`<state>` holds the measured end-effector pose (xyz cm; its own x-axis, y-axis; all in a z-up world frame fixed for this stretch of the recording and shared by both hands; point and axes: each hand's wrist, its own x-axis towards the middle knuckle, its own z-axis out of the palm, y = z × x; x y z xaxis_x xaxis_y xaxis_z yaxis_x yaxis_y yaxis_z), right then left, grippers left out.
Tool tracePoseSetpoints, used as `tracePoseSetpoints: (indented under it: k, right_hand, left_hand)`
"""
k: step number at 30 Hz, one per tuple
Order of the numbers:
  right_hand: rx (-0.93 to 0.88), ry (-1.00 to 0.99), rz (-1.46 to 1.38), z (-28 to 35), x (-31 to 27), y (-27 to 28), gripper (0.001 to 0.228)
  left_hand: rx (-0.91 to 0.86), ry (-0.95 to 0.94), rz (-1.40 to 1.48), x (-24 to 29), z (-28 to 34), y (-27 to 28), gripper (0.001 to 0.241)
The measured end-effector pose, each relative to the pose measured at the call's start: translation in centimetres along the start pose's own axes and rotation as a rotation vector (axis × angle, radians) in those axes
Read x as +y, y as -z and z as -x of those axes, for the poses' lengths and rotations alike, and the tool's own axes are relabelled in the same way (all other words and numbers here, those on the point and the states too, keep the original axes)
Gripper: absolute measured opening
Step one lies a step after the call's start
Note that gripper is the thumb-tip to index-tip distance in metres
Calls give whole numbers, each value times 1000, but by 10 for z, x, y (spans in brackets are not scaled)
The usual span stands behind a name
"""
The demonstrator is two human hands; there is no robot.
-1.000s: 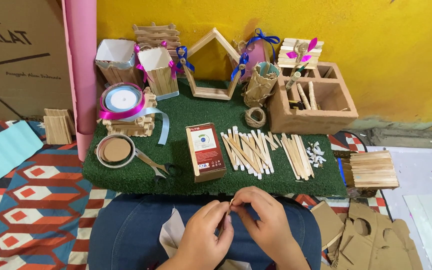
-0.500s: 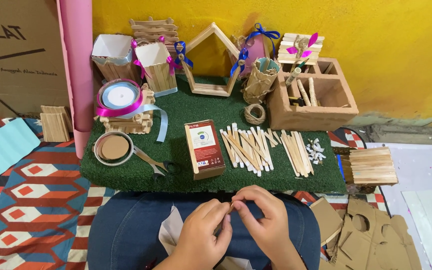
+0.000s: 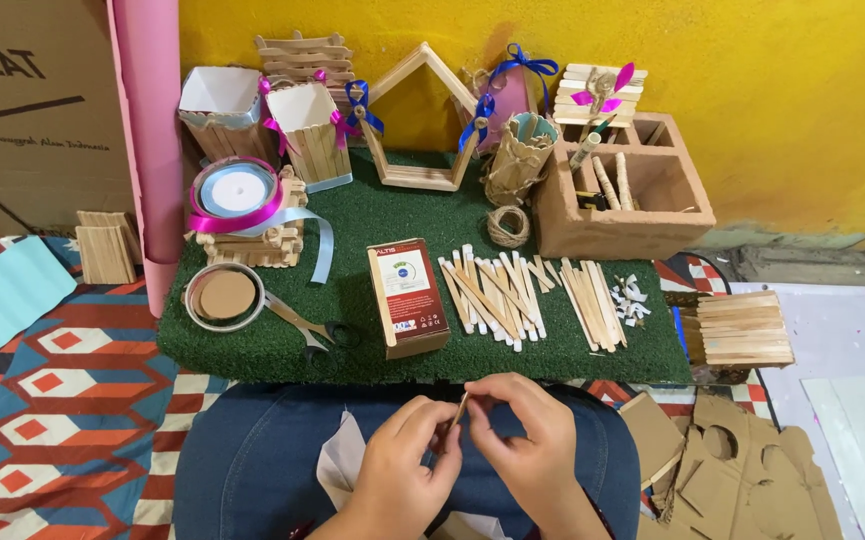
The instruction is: The person sits on the floor with a green board on their lap and decorates a small cardboard box with wooden craft sticks. They pick up sticks one at a time, apply adhesive, press the sticks onto the sides of the box, and set the box back on the board between sticks.
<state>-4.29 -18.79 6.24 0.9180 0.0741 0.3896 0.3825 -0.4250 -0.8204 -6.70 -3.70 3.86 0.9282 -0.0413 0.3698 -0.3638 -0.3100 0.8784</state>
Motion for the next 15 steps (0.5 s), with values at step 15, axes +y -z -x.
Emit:
tracePoseSetpoints:
  k: [15]
  right_hand:
    - [76, 115, 61, 4, 6, -5, 29]
  left_hand:
    - [90, -193, -246, -4, 3, -6, 36]
